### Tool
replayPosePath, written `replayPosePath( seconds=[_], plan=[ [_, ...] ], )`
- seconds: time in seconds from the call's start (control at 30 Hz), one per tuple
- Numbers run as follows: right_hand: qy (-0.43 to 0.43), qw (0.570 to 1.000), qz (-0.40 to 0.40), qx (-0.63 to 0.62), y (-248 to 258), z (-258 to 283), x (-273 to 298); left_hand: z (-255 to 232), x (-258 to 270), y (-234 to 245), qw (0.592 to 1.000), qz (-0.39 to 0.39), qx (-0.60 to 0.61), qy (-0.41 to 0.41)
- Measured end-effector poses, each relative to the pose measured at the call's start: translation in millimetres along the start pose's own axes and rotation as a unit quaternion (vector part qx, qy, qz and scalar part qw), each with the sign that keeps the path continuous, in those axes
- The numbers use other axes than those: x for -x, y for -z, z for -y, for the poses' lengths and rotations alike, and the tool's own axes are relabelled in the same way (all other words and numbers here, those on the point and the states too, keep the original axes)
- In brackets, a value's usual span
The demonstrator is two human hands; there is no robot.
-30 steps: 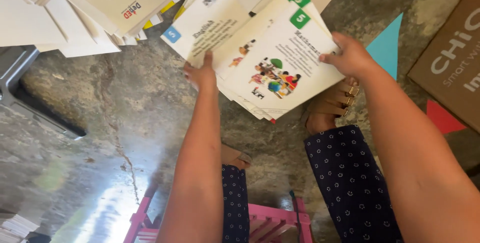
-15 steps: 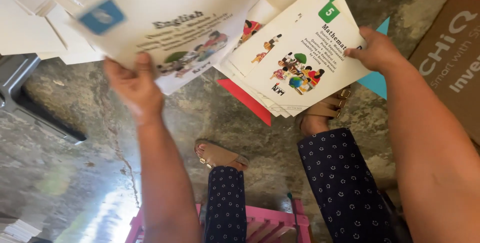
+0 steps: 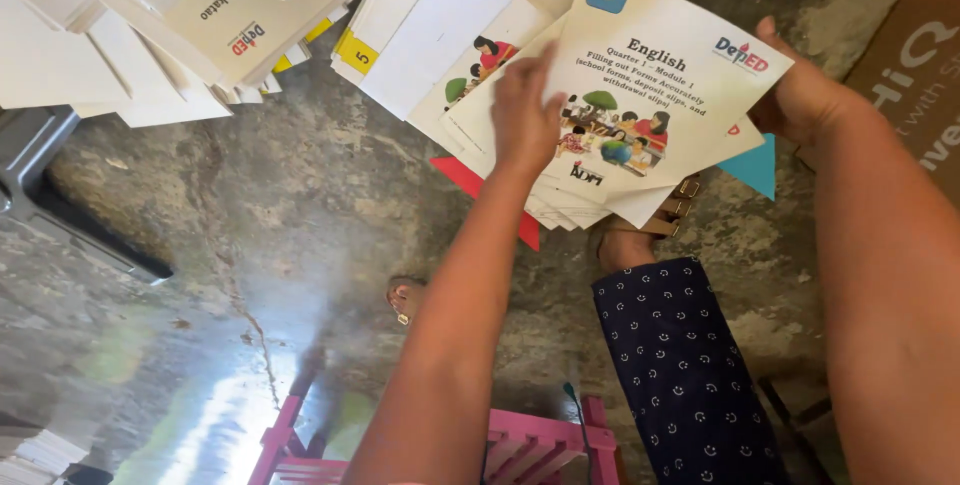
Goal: Cleaning and sorting educational booklets on a table and then on the floor
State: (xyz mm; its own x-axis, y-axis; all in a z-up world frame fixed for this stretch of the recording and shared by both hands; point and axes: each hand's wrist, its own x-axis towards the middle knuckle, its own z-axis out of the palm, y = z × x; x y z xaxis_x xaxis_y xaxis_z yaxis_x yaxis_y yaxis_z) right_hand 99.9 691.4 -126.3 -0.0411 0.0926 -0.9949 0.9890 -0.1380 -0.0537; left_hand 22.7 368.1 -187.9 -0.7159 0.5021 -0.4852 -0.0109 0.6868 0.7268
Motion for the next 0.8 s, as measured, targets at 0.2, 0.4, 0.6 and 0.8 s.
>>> replayPosePath(
  seconds=[0.2, 0.4, 0.6, 0.8],
  plan=[
    [-0.011, 0.996, 0.066, 0.051, 20, 14, -21, 84, 11, 42, 0.842, -0.392, 0.045, 0.368],
    [-0.013, 0.976, -0.008, 0.216, -20, 70, 19, 13, -18, 109, 0.637, -0.402, 0.35, 0.557],
    [0.082, 0.937, -0.073, 0.331, -31, 46, -8, 44, -6, 107, 0.727, -0.273, 0.489, 0.396],
    [0.082, 0.961, -0.09, 0.248, -22, 35, 26, 34, 25, 111, 0.726, -0.344, 0.553, 0.221]
  ],
)
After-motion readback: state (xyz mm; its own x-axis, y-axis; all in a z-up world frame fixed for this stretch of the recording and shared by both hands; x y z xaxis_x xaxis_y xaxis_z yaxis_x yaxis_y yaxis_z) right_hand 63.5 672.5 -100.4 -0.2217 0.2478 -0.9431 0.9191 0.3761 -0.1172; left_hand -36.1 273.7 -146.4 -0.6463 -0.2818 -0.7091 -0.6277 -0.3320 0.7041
